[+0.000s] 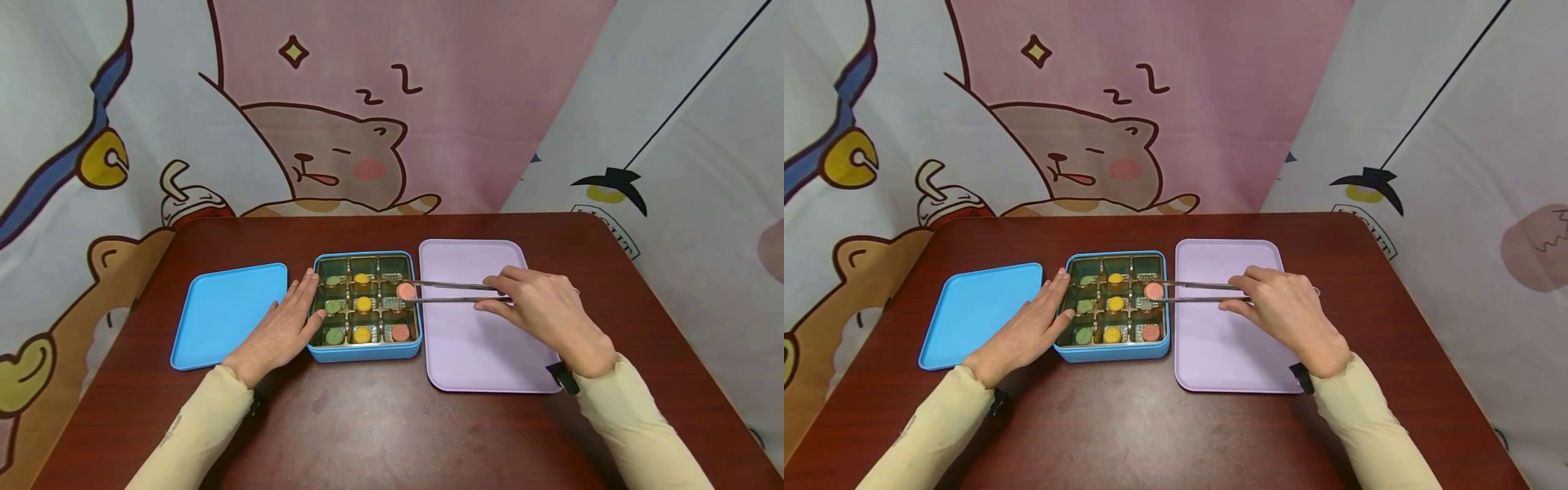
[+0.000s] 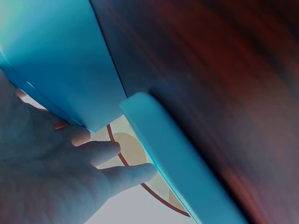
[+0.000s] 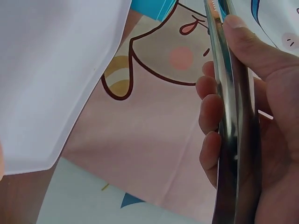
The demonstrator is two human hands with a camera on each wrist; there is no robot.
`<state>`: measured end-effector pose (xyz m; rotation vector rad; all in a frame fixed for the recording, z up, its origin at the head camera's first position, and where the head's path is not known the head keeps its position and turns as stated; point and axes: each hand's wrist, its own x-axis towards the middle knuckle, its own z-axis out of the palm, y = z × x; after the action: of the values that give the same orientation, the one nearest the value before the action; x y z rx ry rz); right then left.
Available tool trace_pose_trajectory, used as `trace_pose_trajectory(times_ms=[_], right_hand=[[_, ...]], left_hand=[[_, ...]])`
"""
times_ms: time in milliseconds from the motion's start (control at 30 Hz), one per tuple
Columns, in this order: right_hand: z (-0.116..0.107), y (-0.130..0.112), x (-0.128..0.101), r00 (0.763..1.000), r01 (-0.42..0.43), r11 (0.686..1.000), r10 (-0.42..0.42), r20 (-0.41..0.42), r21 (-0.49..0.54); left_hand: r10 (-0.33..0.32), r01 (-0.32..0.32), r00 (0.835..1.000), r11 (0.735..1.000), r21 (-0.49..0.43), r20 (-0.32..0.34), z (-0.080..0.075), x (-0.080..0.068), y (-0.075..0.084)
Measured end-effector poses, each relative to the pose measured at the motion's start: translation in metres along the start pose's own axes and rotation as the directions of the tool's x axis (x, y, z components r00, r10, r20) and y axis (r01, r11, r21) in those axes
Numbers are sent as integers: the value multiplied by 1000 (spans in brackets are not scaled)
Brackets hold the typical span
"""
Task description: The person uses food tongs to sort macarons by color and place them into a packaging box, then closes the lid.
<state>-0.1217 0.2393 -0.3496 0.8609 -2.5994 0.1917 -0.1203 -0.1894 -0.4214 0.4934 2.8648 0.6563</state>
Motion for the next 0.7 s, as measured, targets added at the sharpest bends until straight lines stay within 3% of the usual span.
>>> trace_pose_trajectory(times_ms=[300,700], right_hand=[[6,-7,10,999,43,999,-43,-14,5],[9,-11,17,998,35,999,-33,45,-38]], left_hand=[[0,0,1000,1000,1,-3,0,0,0],[-4,4,1000,1000,-2,-3,0,0,0]])
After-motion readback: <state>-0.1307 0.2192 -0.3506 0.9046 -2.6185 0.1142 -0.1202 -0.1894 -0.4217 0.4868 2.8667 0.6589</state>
